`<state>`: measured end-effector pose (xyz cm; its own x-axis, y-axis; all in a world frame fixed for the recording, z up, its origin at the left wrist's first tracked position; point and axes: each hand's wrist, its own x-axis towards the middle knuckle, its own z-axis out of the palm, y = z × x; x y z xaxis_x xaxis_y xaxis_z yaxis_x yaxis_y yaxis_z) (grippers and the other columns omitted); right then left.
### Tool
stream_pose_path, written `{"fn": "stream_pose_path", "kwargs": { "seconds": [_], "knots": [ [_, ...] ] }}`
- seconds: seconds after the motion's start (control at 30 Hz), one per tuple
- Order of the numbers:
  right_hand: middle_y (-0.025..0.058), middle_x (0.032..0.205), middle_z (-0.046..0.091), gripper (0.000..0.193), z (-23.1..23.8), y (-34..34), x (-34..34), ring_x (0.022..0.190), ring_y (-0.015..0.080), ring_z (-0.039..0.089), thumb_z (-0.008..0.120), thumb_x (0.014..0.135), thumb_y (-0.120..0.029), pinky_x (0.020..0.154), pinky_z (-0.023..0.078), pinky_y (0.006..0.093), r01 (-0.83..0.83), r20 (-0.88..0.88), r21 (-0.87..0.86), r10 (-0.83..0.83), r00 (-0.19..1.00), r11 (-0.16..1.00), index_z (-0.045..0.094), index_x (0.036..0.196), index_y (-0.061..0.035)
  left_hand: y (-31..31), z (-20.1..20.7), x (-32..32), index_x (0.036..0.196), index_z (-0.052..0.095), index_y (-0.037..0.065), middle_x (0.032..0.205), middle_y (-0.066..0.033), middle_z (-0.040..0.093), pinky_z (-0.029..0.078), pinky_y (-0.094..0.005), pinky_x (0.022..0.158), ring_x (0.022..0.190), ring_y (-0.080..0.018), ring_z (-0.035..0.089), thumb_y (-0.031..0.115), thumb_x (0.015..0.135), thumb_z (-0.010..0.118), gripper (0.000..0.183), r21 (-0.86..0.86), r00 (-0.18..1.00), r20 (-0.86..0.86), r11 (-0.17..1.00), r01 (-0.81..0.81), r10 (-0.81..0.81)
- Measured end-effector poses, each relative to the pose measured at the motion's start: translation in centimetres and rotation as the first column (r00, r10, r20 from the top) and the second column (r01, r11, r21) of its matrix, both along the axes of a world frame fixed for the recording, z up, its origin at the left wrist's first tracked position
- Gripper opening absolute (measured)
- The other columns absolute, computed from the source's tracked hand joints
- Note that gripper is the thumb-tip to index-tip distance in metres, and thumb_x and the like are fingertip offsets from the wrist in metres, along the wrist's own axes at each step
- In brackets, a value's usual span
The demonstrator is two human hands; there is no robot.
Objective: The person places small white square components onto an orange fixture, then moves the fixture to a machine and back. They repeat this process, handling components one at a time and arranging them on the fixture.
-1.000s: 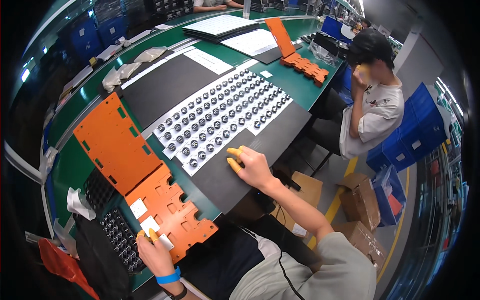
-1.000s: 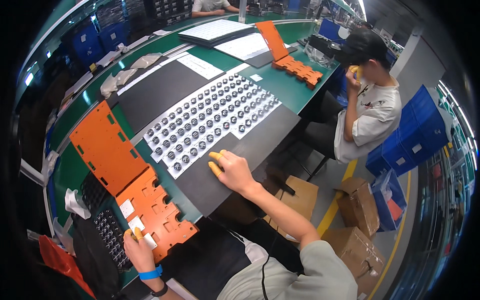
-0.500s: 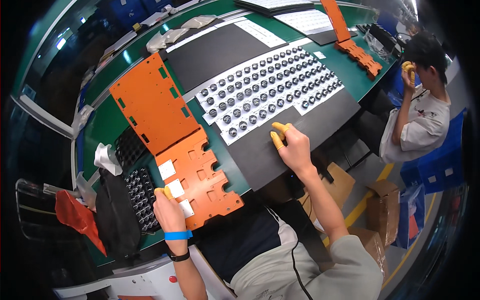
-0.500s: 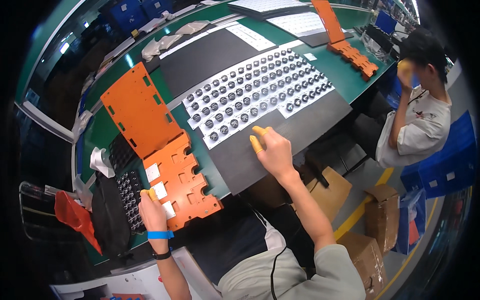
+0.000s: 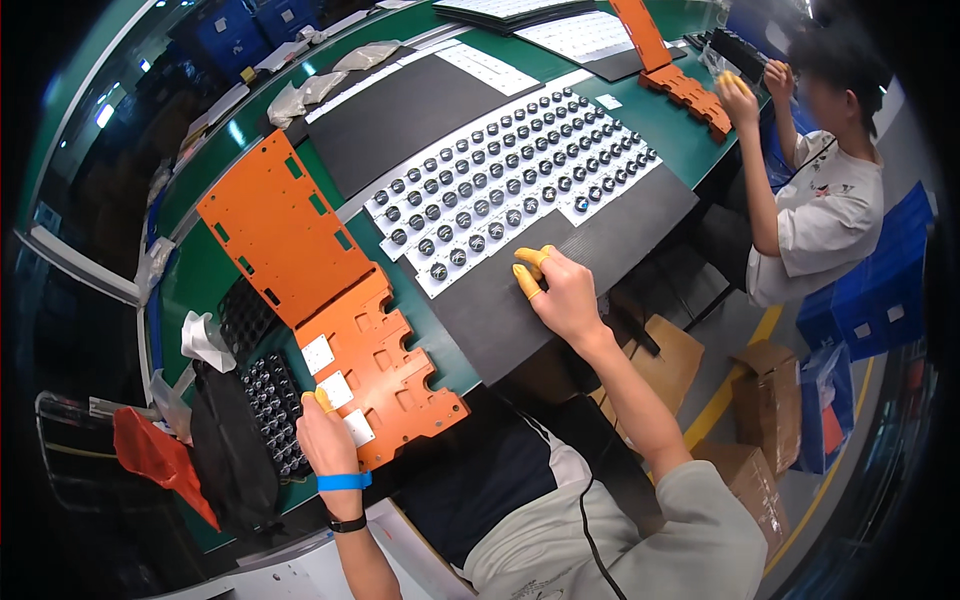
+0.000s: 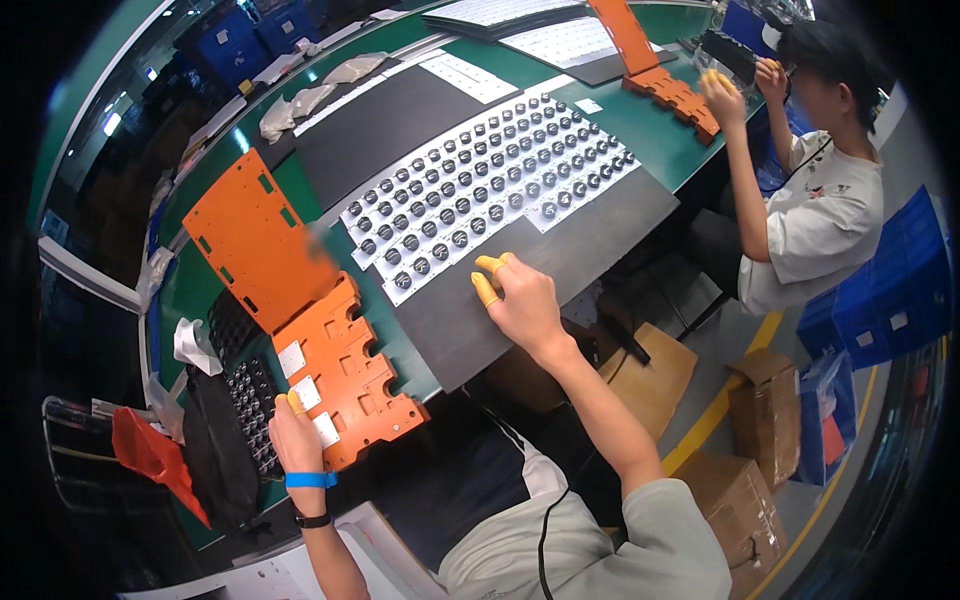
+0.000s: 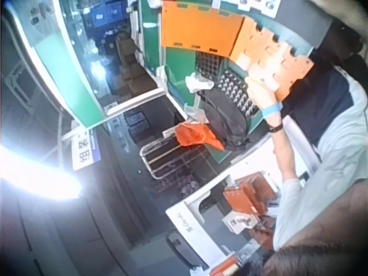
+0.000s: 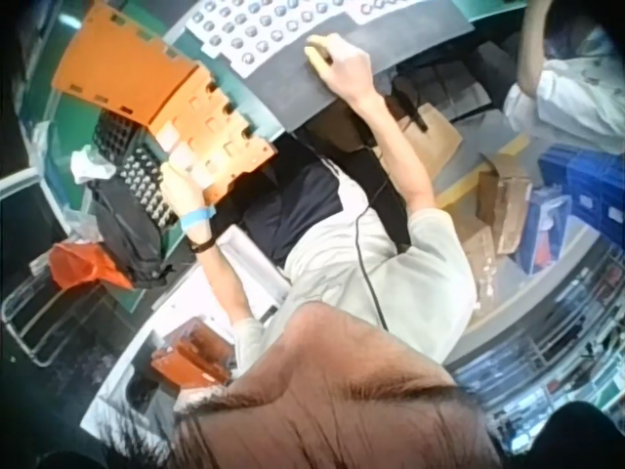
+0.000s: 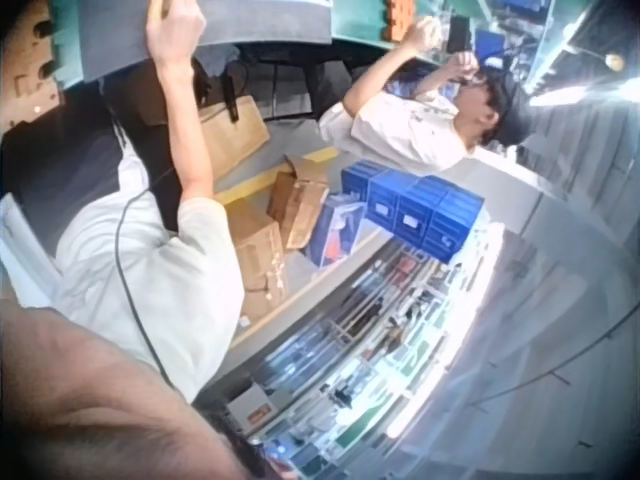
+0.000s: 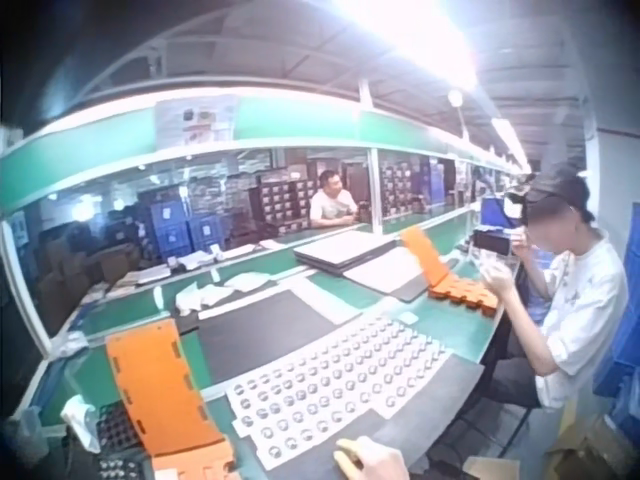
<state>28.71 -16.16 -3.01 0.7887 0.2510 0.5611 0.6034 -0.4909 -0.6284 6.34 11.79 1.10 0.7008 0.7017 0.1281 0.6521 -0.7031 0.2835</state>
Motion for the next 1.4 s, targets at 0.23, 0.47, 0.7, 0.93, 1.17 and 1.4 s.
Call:
{"fn": "stream_pose_path", "kwargs": {
  "seconds": [0.23, 0.47, 0.7, 0.93, 1.17, 1.4],
  "knots": [
    [0.0127, 0.085, 0.067, 0.020, 0.6, 0.6, -0.8, 0.066, 0.0294, 0.065, 0.074, 0.085, -0.012, 0.060, 0.052, 0.0387, -0.024, 0.018, 0.001, 0.024, 1.000, 1.000, 0.072, 0.103, -0.0040, 0.7, -1.0, -0.5, 0.094, 0.056, -0.006, 0.084, -0.0320, 0.063, 0.043, -0.0576, 0.067, 0.083, -0.0527, 0.059, 0.010, 0.100, 0.051, 0.018, -0.084, 0.979, 0.202, 0.995, 0.044, -0.026],
    [0.0203, 0.133, 0.057, 0.070, 4.3, 6.6, -12.7, 0.134, 0.0364, 0.047, 0.079, 0.081, -0.038, 0.115, 0.033, 0.0495, -0.742, -0.013, -0.230, 0.760, 0.649, 0.630, 0.056, 0.134, 0.0023, 0.4, -0.7, -0.4, 0.092, 0.057, -0.006, 0.082, -0.0307, 0.063, 0.043, -0.0560, 0.065, 0.080, -0.0500, 0.061, 0.015, 0.103, 0.049, 0.025, -0.130, 0.970, 0.244, 0.991, 0.022, 0.010],
    [0.0150, 0.139, 0.056, 0.061, 2.1, 7.7, -13.2, 0.141, 0.0335, 0.041, 0.074, 0.083, -0.028, 0.118, 0.028, 0.0530, -0.628, 0.033, -0.421, 0.703, 0.711, 0.655, 0.058, 0.133, 0.0023, -0.3, -0.7, -0.5, 0.093, 0.056, -0.005, 0.080, -0.0306, 0.064, 0.045, -0.0564, 0.066, 0.079, -0.0499, 0.061, 0.017, 0.104, 0.046, 0.027, -0.162, 0.966, 0.258, 0.987, 0.014, 0.029],
    [0.0136, 0.140, 0.057, 0.059, 2.3, 7.8, -13.2, 0.141, 0.0324, 0.042, 0.074, 0.082, -0.023, 0.116, 0.032, 0.0503, -0.623, 0.041, -0.410, 0.695, 0.718, 0.667, 0.058, 0.134, -0.0003, -0.1, -0.7, -0.6, 0.095, 0.055, -0.007, 0.083, -0.0320, 0.063, 0.045, -0.0557, 0.068, 0.083, -0.0510, 0.060, 0.010, 0.100, 0.047, 0.019, -0.173, 0.978, 0.204, 0.985, 0.005, 0.031],
    [0.0116, 0.141, 0.056, 0.063, 2.1, 7.8, -13.1, 0.141, 0.0301, 0.043, 0.076, 0.079, -0.024, 0.115, 0.034, 0.0495, -0.608, 0.040, -0.418, 0.682, 0.730, 0.675, 0.058, 0.136, -0.0036, 0.5, -1.2, -0.6, 0.094, 0.054, -0.006, 0.084, -0.0313, 0.063, 0.046, -0.0558, 0.070, 0.085, -0.0512, 0.060, 0.013, 0.103, 0.044, 0.023, -0.212, 0.976, 0.219, 0.976, 0.041, 0.006],
    [0.0122, 0.142, 0.055, 0.061, 2.2, 8.0, -13.2, 0.141, 0.0310, 0.043, 0.075, 0.080, -0.022, 0.115, 0.034, 0.0502, -0.599, 0.055, -0.445, 0.688, 0.724, 0.666, 0.058, 0.135, -0.0032, 0.8, -1.6, -0.7, 0.096, 0.055, -0.007, 0.088, -0.0318, 0.064, 0.047, -0.0554, 0.073, 0.087, -0.0513, 0.061, 0.007, 0.098, 0.045, 0.017, -0.310, 0.959, 0.280, 0.949, 0.056, 0.035]
  ]
}}
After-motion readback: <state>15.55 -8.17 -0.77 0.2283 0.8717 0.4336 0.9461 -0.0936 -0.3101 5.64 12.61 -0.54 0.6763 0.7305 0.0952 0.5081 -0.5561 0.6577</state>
